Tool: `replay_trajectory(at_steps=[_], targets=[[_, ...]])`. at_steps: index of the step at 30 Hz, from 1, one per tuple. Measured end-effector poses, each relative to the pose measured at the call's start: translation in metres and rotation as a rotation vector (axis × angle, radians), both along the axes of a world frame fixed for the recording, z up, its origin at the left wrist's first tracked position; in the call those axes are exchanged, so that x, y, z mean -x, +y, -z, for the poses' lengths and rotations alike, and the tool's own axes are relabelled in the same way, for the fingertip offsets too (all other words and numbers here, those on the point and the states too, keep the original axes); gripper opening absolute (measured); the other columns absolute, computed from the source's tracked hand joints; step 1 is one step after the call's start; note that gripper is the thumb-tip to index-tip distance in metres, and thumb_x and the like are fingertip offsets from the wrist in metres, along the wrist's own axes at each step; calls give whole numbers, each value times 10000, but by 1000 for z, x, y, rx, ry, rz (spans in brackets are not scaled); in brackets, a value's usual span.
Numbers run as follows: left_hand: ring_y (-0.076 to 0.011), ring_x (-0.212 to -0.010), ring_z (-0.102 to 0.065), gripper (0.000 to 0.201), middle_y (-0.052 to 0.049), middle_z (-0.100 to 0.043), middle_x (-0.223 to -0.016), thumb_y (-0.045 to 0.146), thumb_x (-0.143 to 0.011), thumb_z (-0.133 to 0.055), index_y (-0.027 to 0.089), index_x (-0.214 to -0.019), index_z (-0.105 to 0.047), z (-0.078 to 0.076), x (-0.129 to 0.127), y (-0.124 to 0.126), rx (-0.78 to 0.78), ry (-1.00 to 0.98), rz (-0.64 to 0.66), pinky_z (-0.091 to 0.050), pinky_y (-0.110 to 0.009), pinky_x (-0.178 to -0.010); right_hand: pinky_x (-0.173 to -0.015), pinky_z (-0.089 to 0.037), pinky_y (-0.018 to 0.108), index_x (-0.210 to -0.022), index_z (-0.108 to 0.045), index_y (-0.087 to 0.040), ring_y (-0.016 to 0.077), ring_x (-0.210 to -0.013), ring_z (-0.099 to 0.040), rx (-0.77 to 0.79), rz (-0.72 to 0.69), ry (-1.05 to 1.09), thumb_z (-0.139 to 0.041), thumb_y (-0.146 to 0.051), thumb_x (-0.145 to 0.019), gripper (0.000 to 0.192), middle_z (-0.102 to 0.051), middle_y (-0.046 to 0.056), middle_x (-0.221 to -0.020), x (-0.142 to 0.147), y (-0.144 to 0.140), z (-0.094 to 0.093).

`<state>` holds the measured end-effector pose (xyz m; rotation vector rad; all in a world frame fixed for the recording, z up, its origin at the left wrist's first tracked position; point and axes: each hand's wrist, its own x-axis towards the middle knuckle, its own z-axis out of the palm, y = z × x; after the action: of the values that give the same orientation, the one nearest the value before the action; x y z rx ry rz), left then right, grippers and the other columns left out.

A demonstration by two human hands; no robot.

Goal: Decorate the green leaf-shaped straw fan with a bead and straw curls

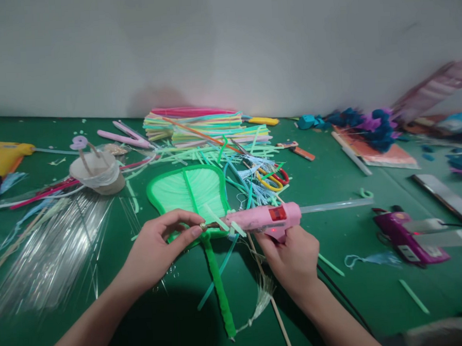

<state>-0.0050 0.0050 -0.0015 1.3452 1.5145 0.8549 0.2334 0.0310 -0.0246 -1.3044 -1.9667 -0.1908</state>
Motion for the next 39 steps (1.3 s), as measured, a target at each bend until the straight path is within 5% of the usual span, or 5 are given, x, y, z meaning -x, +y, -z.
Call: replay_trajectory(at_steps=[8, 14, 20, 28, 39], targets=[[-192, -886, -666, 290, -25, -735, -979, 477, -806, -675, 230, -953, -705, 3, 1, 0, -28, -12, -61, -480, -294, -797, -450, -357, 230, -606, -502, -203, 122, -427, -481, 54, 14, 35, -532, -251, -815, 216, -547, -15, -509, -2, 0, 1], [-185, -880, -669, 295, -25, -739, -967, 476, -810, -676, 234, -975, -713, 7, 6, 0, -36, 7, -75, -472, -276, -775, -385, -298, 215, -566, -420, -220, 85, -395, -359, 485, 114, 521, -673, -342, -671, 300, -408, -76, -447, 4, 1, -10], [-184, -913, -674, 302, -23, -742, -995, 484, -803, -684, 242, -981, -712, 6, 6, 0, -27, -32, -53, -477, -266, -817, -402, -348, 223, -922, -569, -192, 96, -416, -436, 849, -26, 810, -694, -520, -750, 391, -479, -71, -590, -27, 18, -22], [-183, -911, -678, 278, -39, -739, -964, 460, -805, -691, 221, -943, -721, 0, 5, 0, -5, -140, -23, -499, -257, -829, -550, -404, 318, -742, -576, -182, 244, -598, -613, 730, 643, -84, -453, -545, -866, 403, -610, 81, -630, -118, 62, -32], [-146, -814, -654, 212, -7, -712, -865, 414, -823, -682, 230, -925, -706, -3, 6, -2, 0, -183, 12, -486, -234, -756, -739, -454, 504, -1033, -645, -24, 454, -971, -604, 477, 646, -377, -439, -558, -897, 588, -637, 301, -954, -112, 46, -31]])
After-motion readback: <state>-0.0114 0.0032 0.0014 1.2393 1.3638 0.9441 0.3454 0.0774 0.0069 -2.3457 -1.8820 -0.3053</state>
